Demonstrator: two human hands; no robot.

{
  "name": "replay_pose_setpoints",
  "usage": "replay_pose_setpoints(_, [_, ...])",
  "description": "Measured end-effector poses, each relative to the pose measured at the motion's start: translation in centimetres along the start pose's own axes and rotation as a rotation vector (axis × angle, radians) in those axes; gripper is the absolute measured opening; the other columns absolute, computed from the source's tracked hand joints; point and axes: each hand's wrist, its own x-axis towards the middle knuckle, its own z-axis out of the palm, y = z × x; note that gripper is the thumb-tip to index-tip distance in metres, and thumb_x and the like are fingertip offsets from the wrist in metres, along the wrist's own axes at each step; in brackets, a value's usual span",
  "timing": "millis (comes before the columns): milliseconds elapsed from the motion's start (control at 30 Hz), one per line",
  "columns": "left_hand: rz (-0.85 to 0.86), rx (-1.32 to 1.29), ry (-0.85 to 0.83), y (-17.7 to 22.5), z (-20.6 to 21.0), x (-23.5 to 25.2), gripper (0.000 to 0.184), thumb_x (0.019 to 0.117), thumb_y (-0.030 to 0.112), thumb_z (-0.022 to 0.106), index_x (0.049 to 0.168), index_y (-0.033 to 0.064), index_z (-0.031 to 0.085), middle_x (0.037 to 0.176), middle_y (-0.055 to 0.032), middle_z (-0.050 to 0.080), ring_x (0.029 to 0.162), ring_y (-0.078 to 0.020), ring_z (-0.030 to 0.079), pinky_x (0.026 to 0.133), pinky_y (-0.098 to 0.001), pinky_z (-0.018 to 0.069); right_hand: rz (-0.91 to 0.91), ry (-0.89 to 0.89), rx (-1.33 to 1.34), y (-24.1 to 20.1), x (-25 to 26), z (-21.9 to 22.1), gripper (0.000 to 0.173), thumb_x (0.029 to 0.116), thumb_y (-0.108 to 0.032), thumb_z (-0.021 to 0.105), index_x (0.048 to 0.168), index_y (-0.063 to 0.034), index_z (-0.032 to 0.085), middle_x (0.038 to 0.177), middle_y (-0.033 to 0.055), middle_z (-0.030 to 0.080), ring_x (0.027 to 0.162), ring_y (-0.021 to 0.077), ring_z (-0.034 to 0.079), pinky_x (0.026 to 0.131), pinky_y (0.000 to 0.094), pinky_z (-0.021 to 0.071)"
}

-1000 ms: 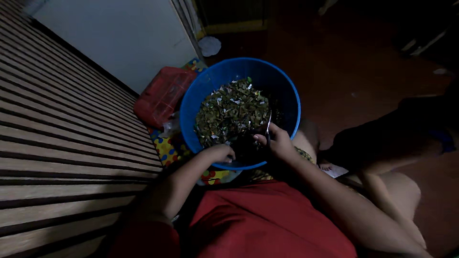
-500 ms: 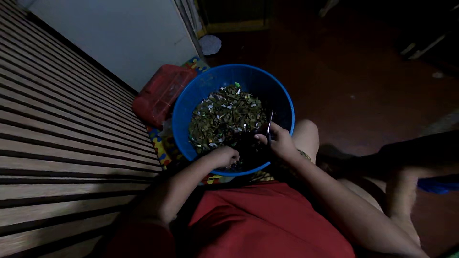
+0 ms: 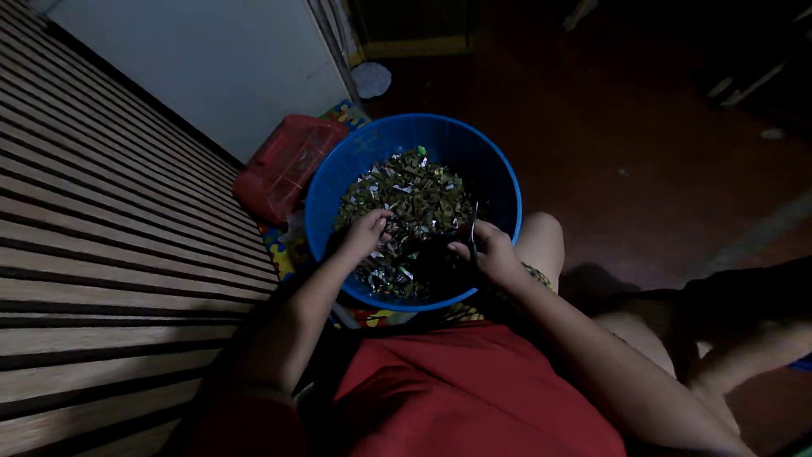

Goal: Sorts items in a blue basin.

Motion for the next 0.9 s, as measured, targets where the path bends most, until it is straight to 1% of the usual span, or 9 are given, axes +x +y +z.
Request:
replay_pose_setpoints(133, [0.014,0.22,0.07,-0.7,-1.8,1.4,0.042,0.1124,0.036,0.038,0.146,0.0168,0.054,0.132,-0.0148,0.066,0.12,-0.0336,0.065,0.102,-0.0593,0.0499,-0.012,-0.002,-0.013,0.1,0.1,0.0,0.036,0.0942,-0.039,0.072,0.11,-0.0063,0.07,0.102,0.0116,0.068,0.096,0.025,0.066,0.086,0.0476,0.0555])
replay_pose_setpoints(233, [-0.024,0.561,0.072,-1.2,-3.1,1.4,0.037,0.106,0.034,0.057,0.13,0.0075,0.064,0.121,-0.0194,0.069,0.115,-0.0397,0.066,0.099,-0.0651,0.0491,-0.028,0.004,-0.015,0.3,0.1,0.1,0.037,0.0943,-0.04,0.072,0.109,-0.0061,0.07,0.101,0.0113,0.069,0.095,0.0249,0.067,0.085,0.0477,0.0558])
replay_pose_setpoints(300, [-0.114,0.686,-0.078,-2.1,-3.1,1.0,0.043,0.0945,0.036,0.075,0.123,0.0044,0.068,0.118,-0.0232,0.068,0.113,-0.0439,0.065,0.096,-0.0683,0.0493,-0.024,0.009,-0.019,0.2,0.1,0.1,0.036,0.0941,-0.04,0.072,0.109,-0.0062,0.07,0.101,0.0112,0.069,0.094,0.0246,0.067,0.085,0.0476,0.0559])
replay_pose_setpoints(367, [-0.205,0.735,-0.269,-3.6,-2.3,0.8,0.069,0.0801,0.038,0.089,0.136,0.0076,0.062,0.133,-0.0254,0.061,0.124,-0.0459,0.058,0.102,-0.0689,0.0451,-0.012,0.002,-0.018,0.2,0.1,0.1,0.037,0.0942,-0.039,0.072,0.11,-0.0058,0.07,0.102,0.012,0.069,0.095,0.0254,0.067,0.086,0.0483,0.0556])
replay_pose_setpoints(467, [-0.262,0.839,-0.386,-4.0,-0.5,0.4,0.095,0.072,0.036,0.094,0.152,0.0155,0.047,0.155,-0.0293,0.037,0.13,-0.0497,0.052,0.101,-0.0661,0.0469,-0.011,-0.016,-0.026,0.0,0.1,0.0,0.038,0.094,-0.04,0.072,0.111,-0.0056,0.07,0.103,0.0123,0.068,0.097,0.0259,0.066,0.087,0.0484,0.0552])
replay_pose_setpoints(533, [-0.267,0.849,-0.369,-3.7,0.4,0.6,0.089,0.0752,0.026,0.093,0.151,0.0134,0.047,0.154,-0.0321,0.034,0.125,-0.0515,0.055,0.098,-0.065,0.0496,-0.014,-0.026,-0.047,0.0,0.1,0.0,0.039,0.0942,-0.04,0.072,0.111,-0.0055,0.07,0.102,0.0129,0.068,0.096,0.027,0.067,0.086,0.0491,0.0554])
replay_pose_setpoints(633, [-0.186,0.788,-0.313,-4.1,0.9,1.5,0.056,0.0864,0.013,0.08,0.137,0.0045,0.059,0.135,-0.0272,0.058,0.123,-0.0454,0.059,0.102,-0.0635,0.0477,-0.01,-0.027,-0.056,0.0,0.2,0.0,0.04,0.0941,-0.041,0.072,0.112,-0.0048,0.07,0.101,0.0135,0.068,0.096,0.0282,0.066,0.086,0.0502,0.0549])
replay_pose_setpoints(733, [-0.127,0.71,-0.257,-3.7,0.1,1.7,0.036,0.095,0.016,0.071,0.127,0.001,0.066,0.123,-0.025,0.067,0.12,-0.043,0.062,0.102,-0.0633,0.0473,-0.021,-0.016,-0.049,0.0,0.0,-0.1,0.039,0.0946,-0.04,0.071,0.112,-0.005,0.07,0.102,0.013,0.069,0.096,0.0276,0.067,0.086,0.0499,0.0552])
replay_pose_setpoints(900, [-0.14,0.539,-0.1,-1.2,-2.5,1.0,0.041,0.1013,0.029,0.066,0.122,-0.0058,0.065,0.116,-0.0301,0.066,0.111,-0.0464,0.064,0.097,-0.065,0.0489,-0.018,-0.014,-0.027,0.0,0.0,0.0,0.036,0.0939,-0.036,0.074,0.111,-0.0053,0.07,0.101,0.0131,0.068,0.095,0.0281,0.066,0.085,0.0502,0.055])
